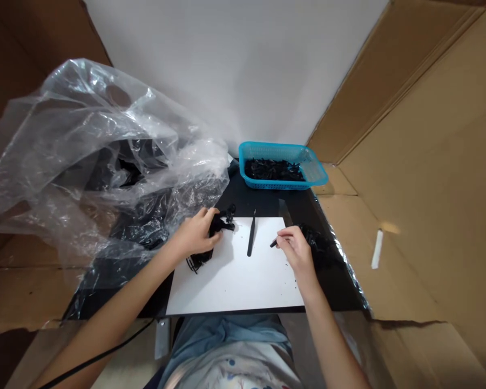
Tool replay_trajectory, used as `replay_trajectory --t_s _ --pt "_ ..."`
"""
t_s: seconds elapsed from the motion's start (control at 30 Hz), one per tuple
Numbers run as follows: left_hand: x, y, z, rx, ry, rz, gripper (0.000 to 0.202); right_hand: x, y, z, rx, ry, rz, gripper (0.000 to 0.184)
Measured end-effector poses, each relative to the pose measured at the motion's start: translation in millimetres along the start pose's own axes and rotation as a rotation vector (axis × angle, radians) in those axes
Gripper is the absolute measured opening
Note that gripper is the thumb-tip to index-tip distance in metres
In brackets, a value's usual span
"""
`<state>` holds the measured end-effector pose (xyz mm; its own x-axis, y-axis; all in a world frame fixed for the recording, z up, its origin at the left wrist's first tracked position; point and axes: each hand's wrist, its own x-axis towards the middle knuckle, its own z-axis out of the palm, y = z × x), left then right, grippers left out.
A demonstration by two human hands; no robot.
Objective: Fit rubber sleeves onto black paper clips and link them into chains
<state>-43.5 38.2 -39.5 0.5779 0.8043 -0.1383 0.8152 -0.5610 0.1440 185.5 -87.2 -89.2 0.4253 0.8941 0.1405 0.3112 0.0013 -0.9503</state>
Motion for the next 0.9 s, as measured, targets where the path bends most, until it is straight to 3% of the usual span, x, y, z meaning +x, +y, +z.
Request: replay_trajectory --t_s 0.1,0.3,0.43,0.53,0.67,0.73,0.83,0.9 --pt "0 13 3.4 0.149 0.021 0.028 0.070 1 2 3 0.037 -0.031 0.010 0.014" --pt "40 32 16.6 0.257 0.079 0.134 0.028 -3 -1 -1 0.085 -0.028 0.004 0.015" --pt "78 26 2.6 0.268 0.196 0.055 0.033 -3 -6 -10 0.126 0.026 0.003 0.016" --pt "85 27 -12.1 0.265 0.251 0.049 0.048 -3 -12 -16 0.170 0.065 0.019 0.015" --pt "46 45 -21.3 0.143 0.339 0.122 0.054 -8 -23 -11 0.243 0.109 0.023 0.012" --pt "13 56 -19.4 -0.161 0.349 0.199 0.044 -14 -29 0 0.254 0.105 -0.010 0.009" --pt "-32 73 -10.1 -0.629 0.190 0.333 0.028 -25 -41 22 0.222 0.057 -0.095 0.006" --pt "-53 80 -3.4 -0.779 0.256 0.292 0.018 -32 -47 34 0.191 0.020 -0.159 0.004"
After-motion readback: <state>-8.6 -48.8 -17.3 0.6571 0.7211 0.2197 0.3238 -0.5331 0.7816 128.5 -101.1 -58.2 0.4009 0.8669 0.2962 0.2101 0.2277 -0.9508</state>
